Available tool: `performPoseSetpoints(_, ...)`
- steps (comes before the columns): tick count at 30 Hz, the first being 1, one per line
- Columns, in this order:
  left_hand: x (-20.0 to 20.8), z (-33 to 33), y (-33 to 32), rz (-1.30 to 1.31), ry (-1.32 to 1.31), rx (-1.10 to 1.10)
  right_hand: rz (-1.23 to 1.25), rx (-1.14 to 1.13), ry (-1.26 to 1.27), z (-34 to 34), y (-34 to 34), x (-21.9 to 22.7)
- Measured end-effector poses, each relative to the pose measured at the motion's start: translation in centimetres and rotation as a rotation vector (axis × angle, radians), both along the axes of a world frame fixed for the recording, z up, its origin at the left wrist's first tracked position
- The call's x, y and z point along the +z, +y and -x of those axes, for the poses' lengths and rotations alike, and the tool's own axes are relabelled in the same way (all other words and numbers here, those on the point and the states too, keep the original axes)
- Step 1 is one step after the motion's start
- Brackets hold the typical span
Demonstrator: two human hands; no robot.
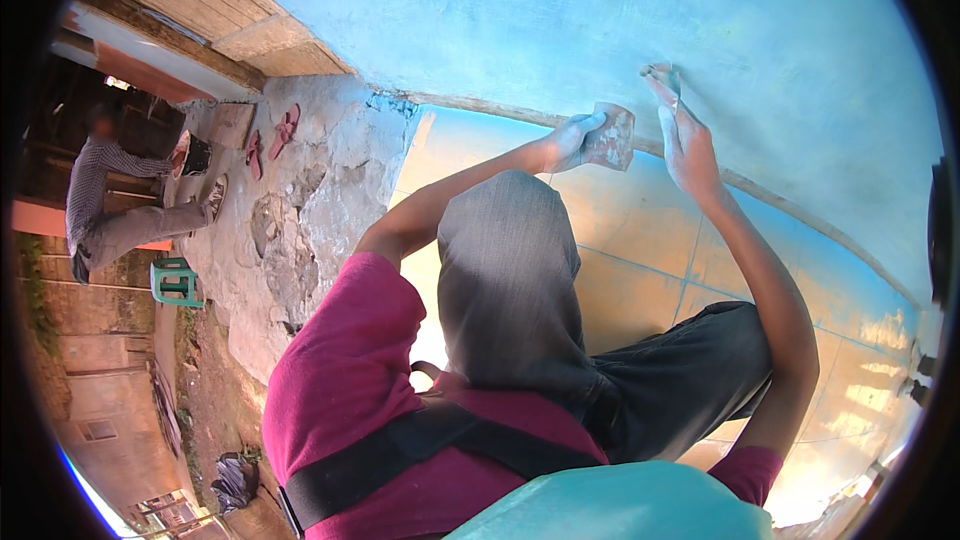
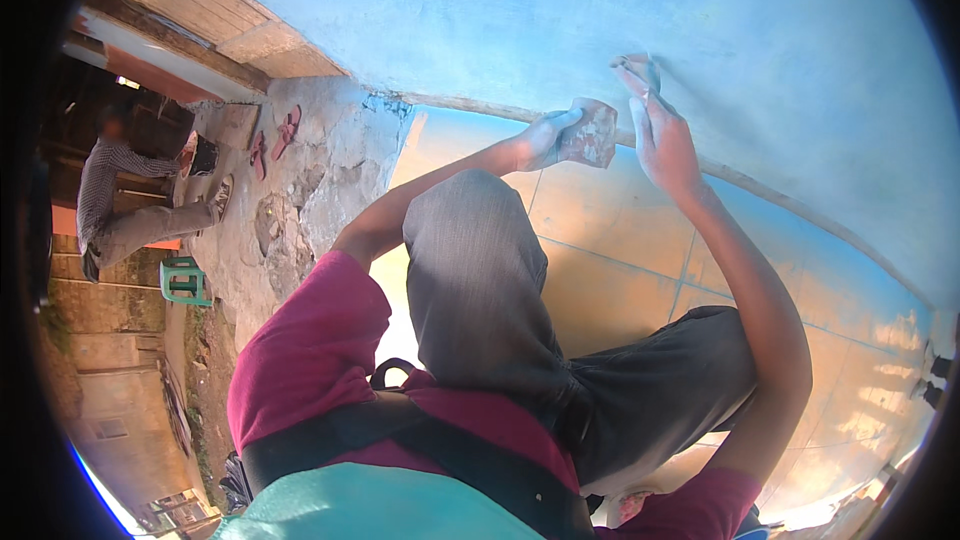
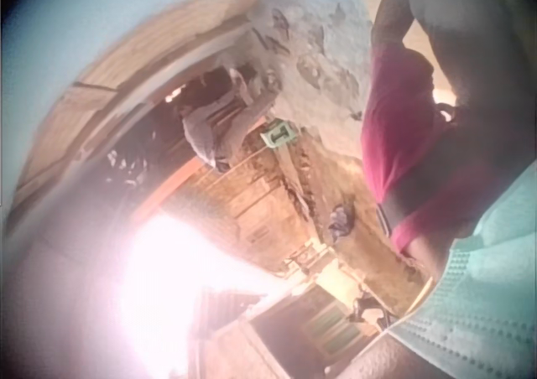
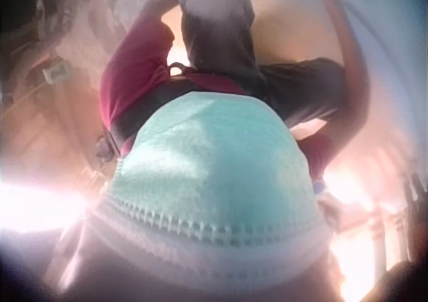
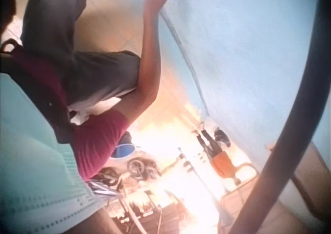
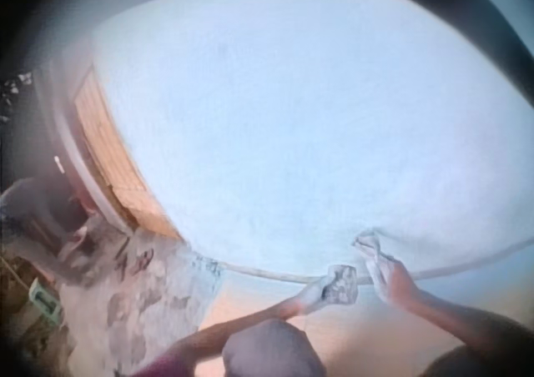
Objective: The person wipes a light blue wall with cloths held in both hands, moving in broad strokes across the surface. The person occasionally shifts position and reaches toward the upper wall and window frame while continuing to wipe.
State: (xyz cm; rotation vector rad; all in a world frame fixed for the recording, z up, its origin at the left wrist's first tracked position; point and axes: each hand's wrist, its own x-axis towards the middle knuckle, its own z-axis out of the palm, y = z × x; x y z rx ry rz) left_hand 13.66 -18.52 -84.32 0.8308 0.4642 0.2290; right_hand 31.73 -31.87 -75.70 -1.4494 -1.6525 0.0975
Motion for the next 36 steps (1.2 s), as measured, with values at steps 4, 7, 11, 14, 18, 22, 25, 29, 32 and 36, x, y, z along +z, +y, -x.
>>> performPoseSetpoints(4, 2.1, 0.3, 1.8, 0.167, -0.293, -0.030, 0.453, 0.057, -0.351, -2.2, 0.4, -3.5)
performPoseSetpoints(7, 2.4, 1.1, 1.8, 0.167, -0.166, 0.092, 0.525, -0.096, -0.148, -0.3, 0.3, -0.8)
performPoseSetpoints(11, 2.5, 1.1, 1.7, 0.184, -0.160, 0.054, 0.537, 0.037, -0.313, -0.1, 0.6, -0.3)
performPoseSetpoints(14, 2.1, 1.4, 1.9, 0.189, -0.249, 0.016, 0.632, -0.020, -0.287, 0.3, 0.9, -0.8)
performPoseSetpoints(18, 0.7, 1.8, 1.7, 0.297, -0.203, 0.011, 0.330, -0.004, -0.258, 0.8, 0.8, -0.4)
performPoseSetpoints(22, 0.3, 0.7, 1.5, 0.282, -0.134, -0.021, 0.502, 0.124, -0.413, -2.4, 0.4, -2.9)
performPoseSetpoints(25, 0.0, 1.3, 1.3, 0.337, -0.128, -0.022, 0.490, -0.010, -0.303, -1.4, 0.0, -1.0)
performPoseSetpoints(29, -0.8, 0.9, 2.4, 0.425, -0.427, -0.192, 0.413, 0.173, -0.368, -1.9, 0.3, -1.6)
performPoseSetpoints(32, -0.9, 0.6, 2.1, 0.387, -0.303, -0.145, 0.725, -0.087, -0.385, -1.9, 0.4, -1.0)
performPoseSetpoints(36, -0.1, 0.3, 1.5, 0.419, -0.162, -0.045, 0.307, 0.045, -0.404, -2.6, 0.6, -3.8)
